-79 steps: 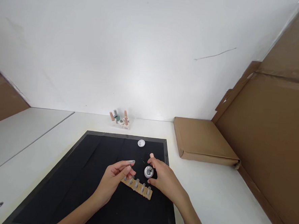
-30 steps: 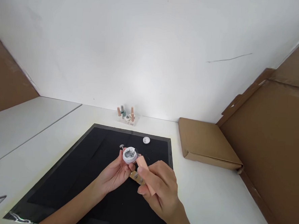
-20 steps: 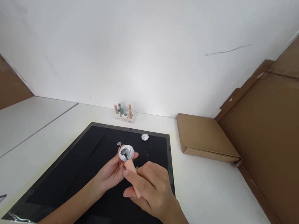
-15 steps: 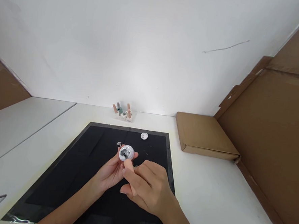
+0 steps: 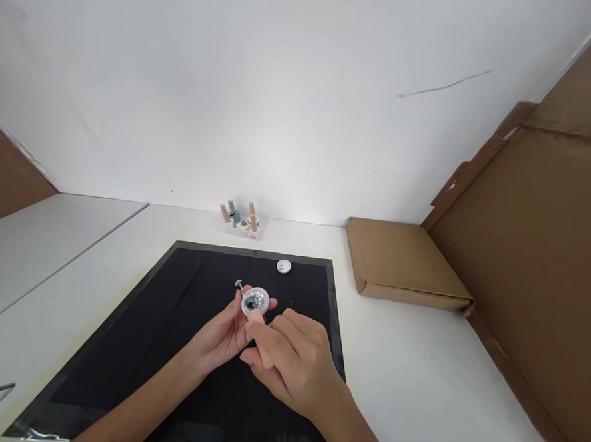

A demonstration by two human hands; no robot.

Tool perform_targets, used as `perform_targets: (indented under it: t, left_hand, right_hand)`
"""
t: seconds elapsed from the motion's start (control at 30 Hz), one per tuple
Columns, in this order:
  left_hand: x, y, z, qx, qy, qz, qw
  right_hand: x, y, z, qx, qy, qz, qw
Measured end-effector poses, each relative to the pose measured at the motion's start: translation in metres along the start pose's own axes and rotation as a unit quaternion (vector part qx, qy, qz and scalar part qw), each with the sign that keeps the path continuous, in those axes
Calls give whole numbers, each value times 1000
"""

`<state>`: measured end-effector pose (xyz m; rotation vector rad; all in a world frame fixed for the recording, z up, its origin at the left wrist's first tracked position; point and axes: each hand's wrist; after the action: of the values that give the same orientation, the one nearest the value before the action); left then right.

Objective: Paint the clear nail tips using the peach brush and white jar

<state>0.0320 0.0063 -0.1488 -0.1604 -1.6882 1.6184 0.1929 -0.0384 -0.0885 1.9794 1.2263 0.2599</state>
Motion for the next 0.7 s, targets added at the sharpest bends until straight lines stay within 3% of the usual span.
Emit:
perform_targets:
  t: [0.4,0.7]
  left_hand:
    - [0,-3,1,18,15,3,1000]
    - [-2,-14,2,47,12,23,999]
  right_hand:
    - [2,-7,3,16,-25,-11,1000]
    - [-1,-1,0,21,-72,-88,993]
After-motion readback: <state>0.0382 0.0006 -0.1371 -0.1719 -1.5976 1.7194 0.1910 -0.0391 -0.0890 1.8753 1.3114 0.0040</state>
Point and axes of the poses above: each hand's wrist, its own z-axis away from the middle knuckle, its own y-axis out of the back of the hand, x = y × z, and after that the axes turned 11 degrees about -x, right-handed
